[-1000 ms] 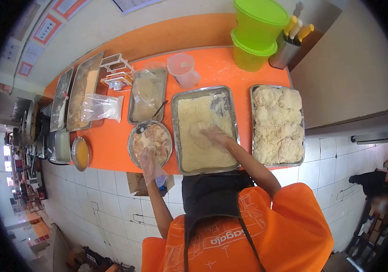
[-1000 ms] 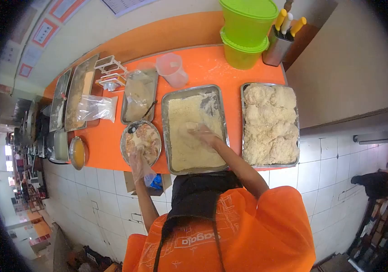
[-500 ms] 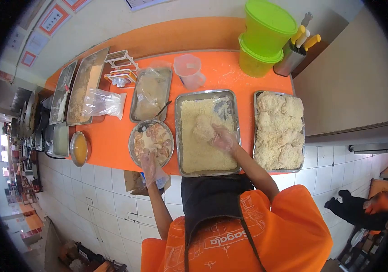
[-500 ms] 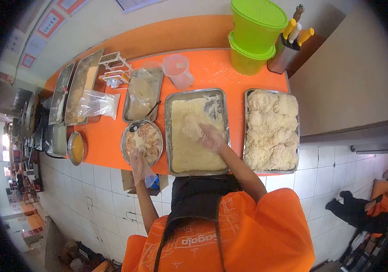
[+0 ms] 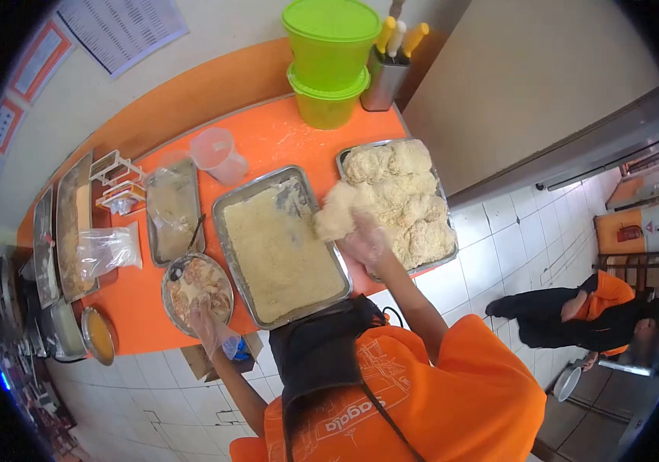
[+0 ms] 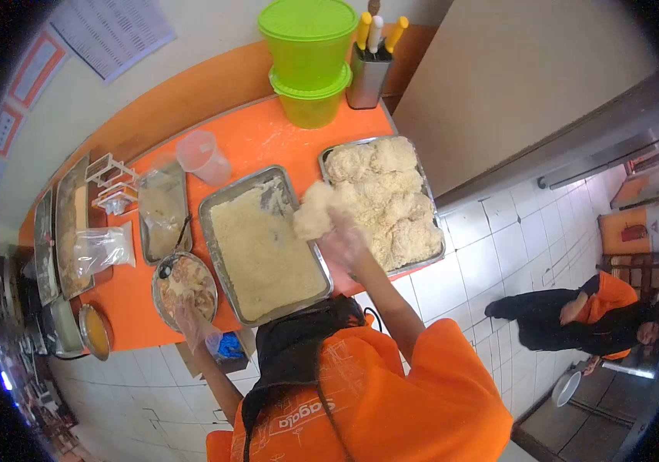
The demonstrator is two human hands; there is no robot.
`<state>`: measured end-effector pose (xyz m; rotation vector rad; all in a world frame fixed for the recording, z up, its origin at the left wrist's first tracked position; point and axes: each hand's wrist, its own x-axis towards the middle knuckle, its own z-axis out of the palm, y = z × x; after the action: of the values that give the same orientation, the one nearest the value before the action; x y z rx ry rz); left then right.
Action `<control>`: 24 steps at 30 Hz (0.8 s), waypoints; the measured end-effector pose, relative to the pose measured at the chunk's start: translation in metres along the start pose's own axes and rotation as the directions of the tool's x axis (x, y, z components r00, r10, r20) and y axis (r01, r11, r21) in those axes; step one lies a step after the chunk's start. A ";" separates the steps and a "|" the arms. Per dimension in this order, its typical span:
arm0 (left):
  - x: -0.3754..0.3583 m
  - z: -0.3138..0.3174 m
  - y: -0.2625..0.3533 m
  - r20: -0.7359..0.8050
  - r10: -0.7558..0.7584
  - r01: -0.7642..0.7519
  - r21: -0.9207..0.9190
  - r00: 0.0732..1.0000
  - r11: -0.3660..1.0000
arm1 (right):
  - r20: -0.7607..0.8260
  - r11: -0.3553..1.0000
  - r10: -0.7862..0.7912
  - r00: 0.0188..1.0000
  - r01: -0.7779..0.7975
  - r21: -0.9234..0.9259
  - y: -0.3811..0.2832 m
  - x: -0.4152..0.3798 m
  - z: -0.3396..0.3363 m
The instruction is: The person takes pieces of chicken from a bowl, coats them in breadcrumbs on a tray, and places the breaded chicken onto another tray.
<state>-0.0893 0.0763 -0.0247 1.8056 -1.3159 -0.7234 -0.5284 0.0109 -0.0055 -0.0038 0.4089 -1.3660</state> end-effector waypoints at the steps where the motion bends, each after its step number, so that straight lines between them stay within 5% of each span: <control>1: 0.001 0.004 0.000 -0.030 0.036 -0.035 0.047 0.999 0.998 | 0.026 0.997 -0.036 0.999 0.034 0.074 -0.017 -0.004 -0.002; 5: 0.008 0.008 0.021 -0.022 -0.007 0.006 -0.038 1.000 0.999 | -0.220 0.943 -0.328 0.919 0.332 -0.017 -0.080 -0.011 -0.008; 8: 0.020 0.008 -0.014 0.031 0.119 -0.120 0.048 0.992 0.992 | -0.142 0.898 -0.439 0.887 0.431 -0.086 -0.125 0.002 -0.054; 11: 0.026 0.005 0.042 0.172 -0.093 0.106 -0.068 0.981 0.992 | -0.236 0.769 -0.515 0.824 0.323 -0.551 -0.161 -0.003 -0.092; 13: 0.024 0.014 0.033 0.036 -0.061 0.064 -0.097 0.998 0.993 | -0.149 0.429 -0.514 0.845 0.102 -0.897 -0.187 -0.012 -0.100; 15: 0.021 0.016 0.032 -0.015 -0.037 0.035 -0.102 0.999 0.994 | -0.249 0.285 -0.496 0.832 -0.115 -0.952 -0.197 -0.016 -0.091; 17: 0.019 0.012 0.047 0.030 -0.024 0.027 -0.101 0.999 0.994 | -0.503 0.448 -0.462 0.731 -0.297 -0.843 -0.195 -0.028 -0.018; 20: 0.021 0.008 0.050 0.134 -0.041 0.058 -0.127 0.990 0.990 | -0.467 0.098 -0.278 0.839 -0.459 -0.883 -0.230 -0.021 -0.027; 24: 0.025 0.014 0.021 0.077 -0.044 0.052 -0.106 0.996 0.993 | -0.134 0.058 -0.447 0.884 -0.121 -0.991 -0.243 -0.009 -0.077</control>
<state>-0.1032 0.0455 -0.0145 1.7430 -1.2606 -0.8793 -0.7818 -0.0148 -0.0173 -1.0142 1.7929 -1.0022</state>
